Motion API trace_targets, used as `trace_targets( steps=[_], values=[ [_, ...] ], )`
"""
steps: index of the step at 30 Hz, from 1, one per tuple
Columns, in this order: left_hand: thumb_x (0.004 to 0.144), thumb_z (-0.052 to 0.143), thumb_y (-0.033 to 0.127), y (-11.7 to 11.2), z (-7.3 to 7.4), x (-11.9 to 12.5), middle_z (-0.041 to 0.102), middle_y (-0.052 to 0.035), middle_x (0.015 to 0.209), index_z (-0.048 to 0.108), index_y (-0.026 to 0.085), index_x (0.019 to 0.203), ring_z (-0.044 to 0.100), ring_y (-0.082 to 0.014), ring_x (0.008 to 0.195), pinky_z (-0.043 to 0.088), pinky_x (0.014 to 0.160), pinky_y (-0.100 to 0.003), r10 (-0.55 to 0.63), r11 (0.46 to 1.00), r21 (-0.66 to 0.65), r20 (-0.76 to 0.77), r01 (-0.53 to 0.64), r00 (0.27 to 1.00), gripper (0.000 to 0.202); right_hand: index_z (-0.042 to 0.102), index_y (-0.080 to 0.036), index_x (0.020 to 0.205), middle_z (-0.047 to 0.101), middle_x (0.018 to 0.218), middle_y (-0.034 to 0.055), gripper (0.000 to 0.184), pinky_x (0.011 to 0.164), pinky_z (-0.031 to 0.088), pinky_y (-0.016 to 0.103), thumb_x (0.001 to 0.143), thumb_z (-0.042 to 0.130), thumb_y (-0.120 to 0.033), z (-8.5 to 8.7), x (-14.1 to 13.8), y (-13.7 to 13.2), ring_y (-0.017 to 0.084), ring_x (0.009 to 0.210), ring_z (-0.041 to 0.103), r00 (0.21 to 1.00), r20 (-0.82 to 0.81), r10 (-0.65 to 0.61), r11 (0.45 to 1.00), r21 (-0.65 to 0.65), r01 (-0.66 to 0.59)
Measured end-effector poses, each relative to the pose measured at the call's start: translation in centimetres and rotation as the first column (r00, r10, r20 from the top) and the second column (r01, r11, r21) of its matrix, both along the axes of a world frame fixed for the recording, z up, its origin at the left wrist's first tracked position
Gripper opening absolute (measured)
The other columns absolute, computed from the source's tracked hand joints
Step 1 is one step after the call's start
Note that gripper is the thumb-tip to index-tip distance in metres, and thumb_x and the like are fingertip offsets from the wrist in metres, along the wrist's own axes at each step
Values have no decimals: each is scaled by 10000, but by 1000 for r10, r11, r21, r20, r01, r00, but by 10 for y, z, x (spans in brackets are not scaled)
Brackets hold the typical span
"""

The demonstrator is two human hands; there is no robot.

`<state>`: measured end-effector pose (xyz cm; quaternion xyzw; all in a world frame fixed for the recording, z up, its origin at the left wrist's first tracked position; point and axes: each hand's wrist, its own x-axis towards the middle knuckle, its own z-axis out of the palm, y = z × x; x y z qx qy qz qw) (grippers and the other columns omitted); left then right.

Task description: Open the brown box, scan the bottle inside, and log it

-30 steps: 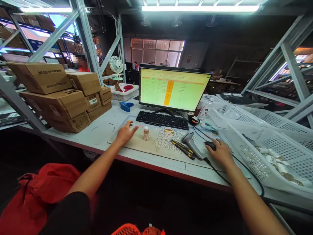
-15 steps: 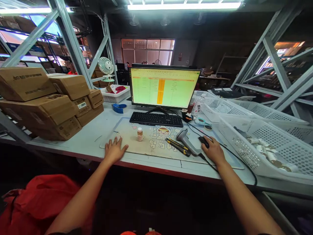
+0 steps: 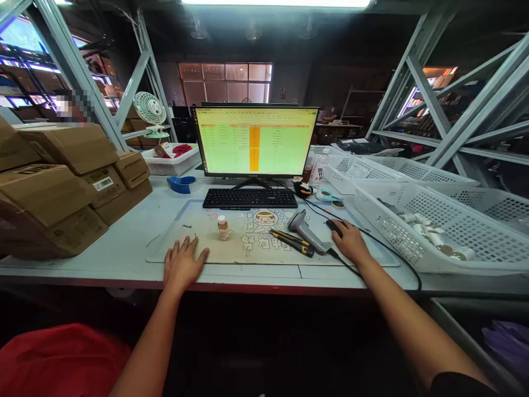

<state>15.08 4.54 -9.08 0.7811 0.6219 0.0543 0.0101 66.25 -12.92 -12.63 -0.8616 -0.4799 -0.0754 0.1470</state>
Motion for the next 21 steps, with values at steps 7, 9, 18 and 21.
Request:
trace_targets(
  steps=[7, 9, 18, 21],
  values=[
    [1054, 378, 560, -3, 8, 3, 373, -84, 1721, 479, 187, 1628, 292, -367, 1614, 227, 1323, -529, 15, 999, -30, -20, -15, 1000, 692, 591, -153, 1538, 521, 1566, 217, 550, 1209, 408, 522, 1041, 428, -325, 0, 0, 0, 366, 1397, 526, 1000, 5, 5, 1000, 17, -5],
    [1056, 376, 559, -3, 8, 2, 380, -86, 1718, 489, 187, 1621, 299, -369, 1610, 234, 1319, -536, 13, 1000, -23, -14, -14, 1000, 686, 598, -158, 1534, 518, 1571, 212, 550, 1207, 409, 532, 1037, 432, -325, 0, -1, 0, 375, 1392, 527, 1000, -5, -2, 1000, 16, 2],
    [1064, 412, 535, -5, 11, 3, 399, -89, 1709, 501, 184, 1613, 312, -361, 1604, 239, 1322, -525, 19, 999, -30, 7, -19, 1000, 658, 628, -139, 1501, 535, 1555, 216, 543, 1206, 415, 516, 1015, 453, -304, 1, -2, -1, 375, 1396, 528, 1000, 20, 13, 999, 39, -13],
    [1069, 417, 538, -4, 11, 3, 401, -86, 1708, 504, 187, 1611, 310, -360, 1606, 239, 1324, -529, 19, 999, -30, 17, -19, 1000, 651, 622, -153, 1508, 547, 1542, 204, 547, 1198, 419, 518, 1015, 455, -322, -3, 1, -1, 373, 1378, 541, 1000, 20, 20, 999, 47, -21]
  ],
)
